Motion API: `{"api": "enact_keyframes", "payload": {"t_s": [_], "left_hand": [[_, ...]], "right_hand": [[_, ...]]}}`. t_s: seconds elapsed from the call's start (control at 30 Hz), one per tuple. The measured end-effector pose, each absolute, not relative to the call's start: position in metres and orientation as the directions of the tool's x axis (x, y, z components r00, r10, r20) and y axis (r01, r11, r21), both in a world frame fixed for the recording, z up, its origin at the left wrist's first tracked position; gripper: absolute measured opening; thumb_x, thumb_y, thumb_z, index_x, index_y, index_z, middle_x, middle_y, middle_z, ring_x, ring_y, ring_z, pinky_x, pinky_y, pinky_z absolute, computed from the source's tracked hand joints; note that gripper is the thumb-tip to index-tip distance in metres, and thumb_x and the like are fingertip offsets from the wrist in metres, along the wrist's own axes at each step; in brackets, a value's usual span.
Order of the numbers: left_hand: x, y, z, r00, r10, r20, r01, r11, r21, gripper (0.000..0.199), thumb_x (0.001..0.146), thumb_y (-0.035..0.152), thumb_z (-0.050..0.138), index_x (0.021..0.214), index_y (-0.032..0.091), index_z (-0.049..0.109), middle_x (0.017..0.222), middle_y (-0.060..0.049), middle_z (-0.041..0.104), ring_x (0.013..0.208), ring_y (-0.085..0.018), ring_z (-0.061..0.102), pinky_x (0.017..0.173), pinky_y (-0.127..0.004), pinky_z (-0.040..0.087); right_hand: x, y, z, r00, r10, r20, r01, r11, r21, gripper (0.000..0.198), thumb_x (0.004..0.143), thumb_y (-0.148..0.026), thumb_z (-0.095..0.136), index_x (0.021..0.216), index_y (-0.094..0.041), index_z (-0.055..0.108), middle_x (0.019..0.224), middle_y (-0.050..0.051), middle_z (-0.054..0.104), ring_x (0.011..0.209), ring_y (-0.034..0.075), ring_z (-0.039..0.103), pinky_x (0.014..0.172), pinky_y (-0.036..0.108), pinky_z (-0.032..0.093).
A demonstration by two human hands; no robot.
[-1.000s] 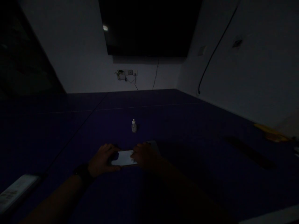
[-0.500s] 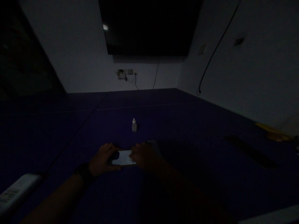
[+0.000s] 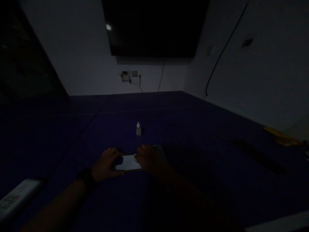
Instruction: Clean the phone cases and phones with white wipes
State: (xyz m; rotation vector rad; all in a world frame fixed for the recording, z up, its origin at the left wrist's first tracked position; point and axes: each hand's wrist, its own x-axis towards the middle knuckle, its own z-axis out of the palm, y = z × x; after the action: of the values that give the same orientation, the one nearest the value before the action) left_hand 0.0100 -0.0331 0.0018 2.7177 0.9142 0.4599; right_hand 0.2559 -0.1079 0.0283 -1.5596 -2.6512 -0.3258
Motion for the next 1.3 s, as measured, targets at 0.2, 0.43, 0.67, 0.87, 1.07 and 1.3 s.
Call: {"api": "enact_keyframes", "payload": {"t_s": [0.2, 0.43, 0.67, 0.87, 1.07, 1.3], "left_hand": [[0.01, -0.034, 0.0, 0.76, 0.602, 0.247, 0.535, -0.794, 0.289, 0.071, 0.069, 0.067, 0.079, 0.124, 0.027, 0.061, 0.109, -0.007, 0.06, 0.1, -0.03, 0.054, 0.084, -0.041, 0.04], [0.01, -0.033, 0.0, 0.762, 0.595, 0.257, 0.529, -0.8, 0.282, 0.07, 0.069, 0.066, 0.08, 0.124, 0.027, 0.061, 0.108, -0.006, 0.061, 0.098, -0.029, 0.053, 0.082, -0.04, 0.039], [0.01, -0.034, 0.001, 0.763, 0.593, 0.257, 0.525, -0.801, 0.287, 0.07, 0.07, 0.067, 0.078, 0.125, 0.027, 0.061, 0.108, -0.006, 0.06, 0.098, -0.029, 0.053, 0.082, -0.039, 0.039], [0.009, -0.033, -0.001, 0.767, 0.579, 0.276, 0.516, -0.813, 0.27, 0.07, 0.071, 0.067, 0.078, 0.125, 0.027, 0.06, 0.108, -0.006, 0.06, 0.098, -0.028, 0.053, 0.082, -0.039, 0.039], [0.009, -0.032, -0.002, 0.763, 0.588, 0.271, 0.523, -0.806, 0.275, 0.071, 0.07, 0.069, 0.077, 0.124, 0.026, 0.061, 0.108, -0.007, 0.06, 0.098, -0.029, 0.053, 0.081, -0.039, 0.039], [0.009, -0.033, -0.001, 0.765, 0.59, 0.257, 0.527, -0.804, 0.276, 0.07, 0.07, 0.067, 0.078, 0.124, 0.026, 0.061, 0.109, -0.007, 0.06, 0.098, -0.029, 0.053, 0.082, -0.04, 0.04]], "right_hand": [[0.261, -0.112, 0.032, -0.576, 0.817, 0.031, 0.812, 0.567, 0.135, 0.021, 0.1, -0.019, 0.051, 0.101, -0.017, 0.072, 0.1, 0.009, 0.065, 0.09, 0.021, 0.055, 0.074, 0.031, 0.041], [0.253, -0.108, 0.027, -0.44, 0.896, 0.063, 0.897, 0.436, 0.069, 0.025, 0.103, -0.018, 0.045, 0.104, -0.015, 0.07, 0.108, 0.01, 0.062, 0.098, 0.02, 0.054, 0.08, 0.03, 0.042], [0.264, -0.108, 0.018, -0.577, 0.816, 0.031, 0.816, 0.578, -0.024, 0.024, 0.101, -0.016, 0.048, 0.105, -0.017, 0.072, 0.104, 0.01, 0.062, 0.094, 0.019, 0.055, 0.081, 0.03, 0.041], [0.263, -0.104, 0.026, -0.468, 0.884, 0.006, 0.883, 0.468, -0.013, 0.026, 0.102, -0.015, 0.045, 0.105, -0.015, 0.071, 0.107, 0.01, 0.064, 0.095, 0.02, 0.056, 0.083, 0.03, 0.04], [0.268, -0.105, 0.022, -0.573, 0.819, 0.009, 0.819, 0.573, -0.023, 0.024, 0.098, -0.013, 0.051, 0.106, -0.017, 0.073, 0.104, 0.01, 0.064, 0.095, 0.019, 0.057, 0.084, 0.03, 0.039], [0.265, -0.105, 0.023, -0.492, 0.869, 0.047, 0.871, 0.491, 0.019, 0.025, 0.099, -0.012, 0.047, 0.099, -0.015, 0.072, 0.102, 0.01, 0.064, 0.092, 0.021, 0.056, 0.082, 0.032, 0.041]]}}
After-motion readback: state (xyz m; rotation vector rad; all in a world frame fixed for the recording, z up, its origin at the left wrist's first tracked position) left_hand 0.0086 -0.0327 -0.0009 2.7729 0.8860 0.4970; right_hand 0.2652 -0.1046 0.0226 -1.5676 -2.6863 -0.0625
